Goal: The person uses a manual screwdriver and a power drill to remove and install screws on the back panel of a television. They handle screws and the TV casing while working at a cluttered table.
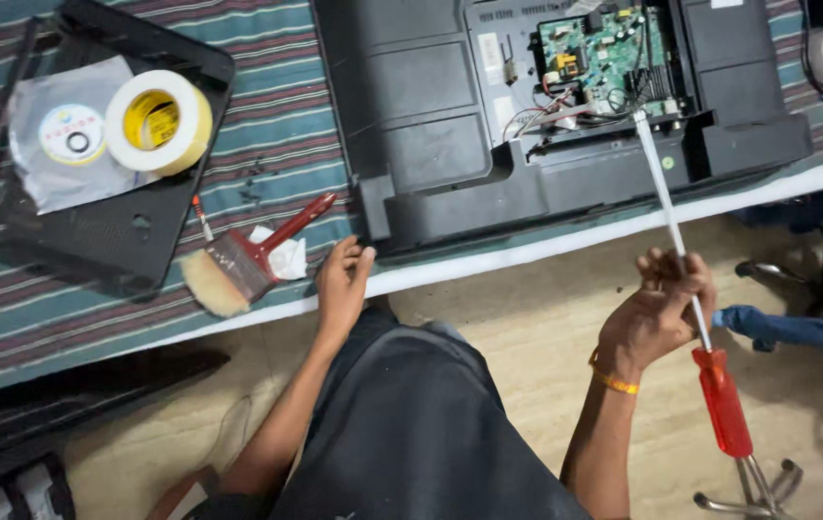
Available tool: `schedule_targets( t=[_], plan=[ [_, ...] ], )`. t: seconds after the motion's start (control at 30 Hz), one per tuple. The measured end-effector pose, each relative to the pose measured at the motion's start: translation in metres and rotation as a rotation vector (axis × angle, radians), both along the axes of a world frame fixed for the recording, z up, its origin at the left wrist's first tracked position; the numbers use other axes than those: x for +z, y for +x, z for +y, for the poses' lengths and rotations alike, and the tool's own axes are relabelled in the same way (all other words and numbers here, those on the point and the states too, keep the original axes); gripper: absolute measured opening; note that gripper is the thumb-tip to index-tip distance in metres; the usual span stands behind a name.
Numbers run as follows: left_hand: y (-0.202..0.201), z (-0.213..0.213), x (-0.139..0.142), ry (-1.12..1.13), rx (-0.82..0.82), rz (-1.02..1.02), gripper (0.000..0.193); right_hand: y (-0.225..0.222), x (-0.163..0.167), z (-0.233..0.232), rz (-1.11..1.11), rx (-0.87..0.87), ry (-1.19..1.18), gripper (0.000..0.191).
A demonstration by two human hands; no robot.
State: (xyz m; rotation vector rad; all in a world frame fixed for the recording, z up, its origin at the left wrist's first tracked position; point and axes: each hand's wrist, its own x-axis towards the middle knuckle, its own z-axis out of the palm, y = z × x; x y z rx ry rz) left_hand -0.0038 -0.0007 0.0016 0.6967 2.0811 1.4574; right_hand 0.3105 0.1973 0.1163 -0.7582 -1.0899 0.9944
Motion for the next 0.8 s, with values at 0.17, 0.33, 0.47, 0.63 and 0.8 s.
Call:
schedule_targets(
  t=[0.17,0.33,0.47,0.63,0.8],
  plan=[
    [-0.006,0.009,0.010,-0.146,-0.063,0.096,0.052,0.028,0.003,0.072,0.031,-0.150,-0.033,0.060],
    [-0.003,0.017,0.013,-0.255,-0.022,0.152,0.051,0.079,-0.009,0.155,0.128,-0.226,0.058,0.067],
    [0.005,0.022,0.013,-0.316,0.029,0.115,0.052,0.128,-0.022,0.223,0.172,-0.221,0.106,0.049],
    [0.019,0.031,0.013,-0.402,0.180,0.112,0.054,0.165,-0.043,0.300,0.102,-0.093,0.090,0.038],
    [0.020,0.034,0.003,-0.382,0.405,-0.037,0.067,0.179,-0.094,0.355,-0.173,-0.180,0.110,0.037]
  ],
)
